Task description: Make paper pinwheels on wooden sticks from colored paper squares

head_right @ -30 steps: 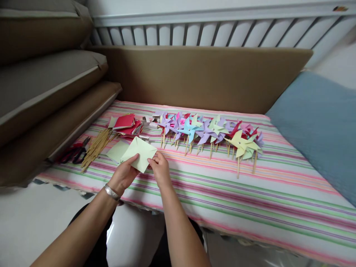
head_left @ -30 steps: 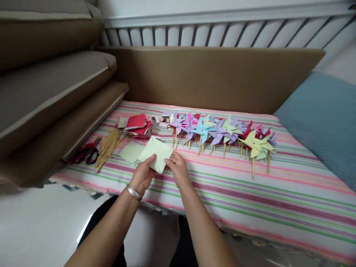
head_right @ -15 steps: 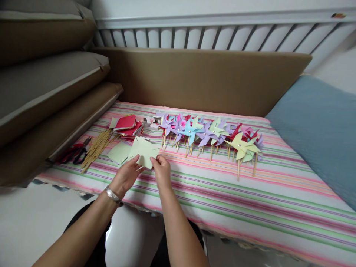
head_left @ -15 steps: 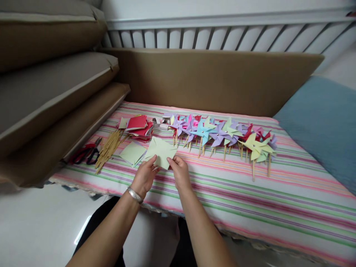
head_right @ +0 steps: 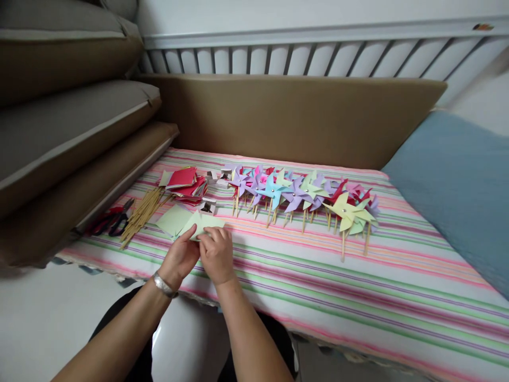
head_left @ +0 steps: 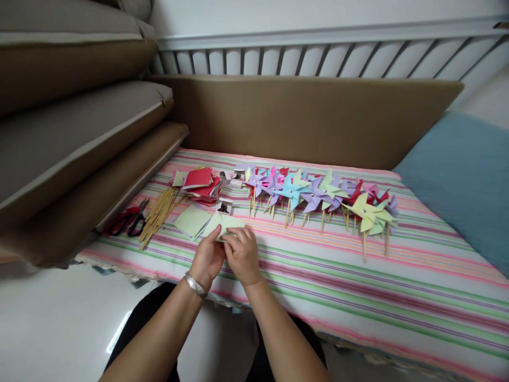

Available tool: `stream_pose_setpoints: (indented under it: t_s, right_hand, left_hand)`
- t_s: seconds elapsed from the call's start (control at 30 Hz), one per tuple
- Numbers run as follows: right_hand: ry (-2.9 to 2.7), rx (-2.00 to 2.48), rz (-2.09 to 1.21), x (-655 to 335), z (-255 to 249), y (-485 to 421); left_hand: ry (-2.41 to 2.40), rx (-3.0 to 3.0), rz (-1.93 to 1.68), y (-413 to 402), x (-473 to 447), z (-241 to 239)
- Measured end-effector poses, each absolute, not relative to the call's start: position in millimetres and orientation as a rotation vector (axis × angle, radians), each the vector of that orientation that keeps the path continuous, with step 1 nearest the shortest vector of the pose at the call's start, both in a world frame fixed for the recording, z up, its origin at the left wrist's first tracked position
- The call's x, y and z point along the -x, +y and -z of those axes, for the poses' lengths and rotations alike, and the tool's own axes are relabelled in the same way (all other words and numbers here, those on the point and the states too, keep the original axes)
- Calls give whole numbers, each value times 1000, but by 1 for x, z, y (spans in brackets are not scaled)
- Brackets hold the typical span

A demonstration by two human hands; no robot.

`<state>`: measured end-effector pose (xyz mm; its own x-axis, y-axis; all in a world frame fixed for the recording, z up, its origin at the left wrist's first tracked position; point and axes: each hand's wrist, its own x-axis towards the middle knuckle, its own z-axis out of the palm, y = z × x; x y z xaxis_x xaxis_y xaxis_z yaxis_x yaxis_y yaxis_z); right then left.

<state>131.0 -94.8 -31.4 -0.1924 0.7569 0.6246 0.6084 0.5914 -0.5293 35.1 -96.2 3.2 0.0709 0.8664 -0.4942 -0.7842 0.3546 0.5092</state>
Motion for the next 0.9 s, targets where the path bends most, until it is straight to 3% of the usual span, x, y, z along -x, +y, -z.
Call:
stream_pose_setpoints:
  t_s: [0.27, 0.9]
  right_hand:
    - [-1883, 1001, -298, -140, 32, -91]
    - [-1671, 1144, -486, -143, 32, -86]
  left_hand:
    - [859, -3, -1503, -87, -15, 3]
    - [895, -243, -1477, -99, -26, 8]
